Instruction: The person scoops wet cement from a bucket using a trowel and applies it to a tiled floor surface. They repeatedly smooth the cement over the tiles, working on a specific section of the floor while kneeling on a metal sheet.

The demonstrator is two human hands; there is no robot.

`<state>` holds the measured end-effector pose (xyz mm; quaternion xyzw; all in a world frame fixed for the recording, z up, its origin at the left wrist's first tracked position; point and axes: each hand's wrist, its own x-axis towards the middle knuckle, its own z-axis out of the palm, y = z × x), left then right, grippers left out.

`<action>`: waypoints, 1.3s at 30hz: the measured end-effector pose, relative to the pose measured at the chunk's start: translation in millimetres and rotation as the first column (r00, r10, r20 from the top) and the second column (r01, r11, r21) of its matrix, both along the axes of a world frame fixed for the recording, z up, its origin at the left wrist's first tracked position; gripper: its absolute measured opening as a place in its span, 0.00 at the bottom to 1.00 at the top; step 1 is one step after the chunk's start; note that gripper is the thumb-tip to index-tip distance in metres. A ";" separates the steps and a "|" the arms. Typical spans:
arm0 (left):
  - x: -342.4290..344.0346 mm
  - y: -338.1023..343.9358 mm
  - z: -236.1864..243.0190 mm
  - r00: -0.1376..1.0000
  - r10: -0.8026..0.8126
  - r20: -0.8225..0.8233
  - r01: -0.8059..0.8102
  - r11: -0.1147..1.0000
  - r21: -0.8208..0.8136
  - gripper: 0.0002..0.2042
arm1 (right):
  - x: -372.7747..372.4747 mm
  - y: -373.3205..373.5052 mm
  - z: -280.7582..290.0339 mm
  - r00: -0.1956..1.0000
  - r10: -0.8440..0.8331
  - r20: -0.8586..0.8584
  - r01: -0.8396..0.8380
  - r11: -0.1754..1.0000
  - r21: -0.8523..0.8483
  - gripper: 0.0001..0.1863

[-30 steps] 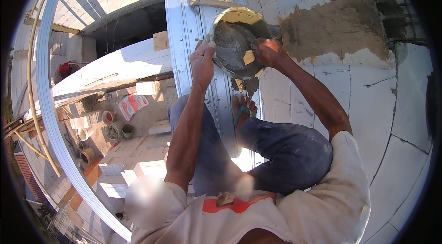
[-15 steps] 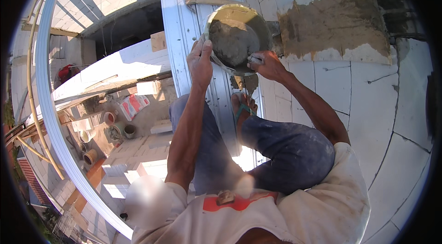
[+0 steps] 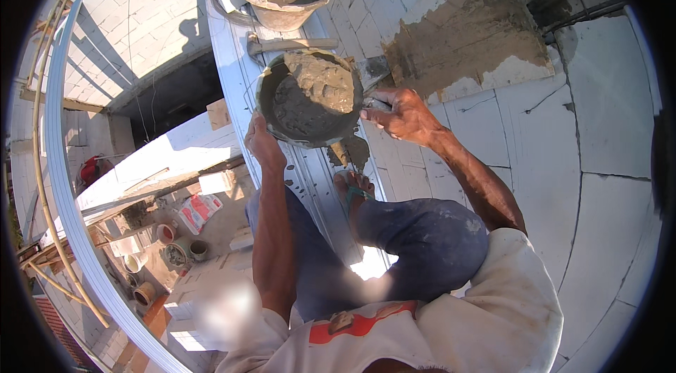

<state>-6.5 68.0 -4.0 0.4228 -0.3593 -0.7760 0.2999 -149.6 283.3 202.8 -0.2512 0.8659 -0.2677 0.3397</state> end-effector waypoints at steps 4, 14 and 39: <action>9.9 -7.8 -0.7 1.000 0.019 -0.020 -0.020 0.999 -0.041 0.18 | -9.9 20.7 89.8 0.971 -0.162 0.175 0.190 0.969 -0.157 0.17; 2.1 -1.3 -17.0 0.998 -0.058 -0.022 0.055 0.992 -0.116 0.21 | -77.5 137.6 204.4 0.753 -0.643 0.136 0.587 0.565 -0.579 0.23; -4.1 6.3 13.5 0.951 -0.297 -0.088 0.241 0.887 -0.394 0.18 | -66.1 -14.4 -160.6 0.402 0.727 -0.556 -0.568 0.675 0.472 0.14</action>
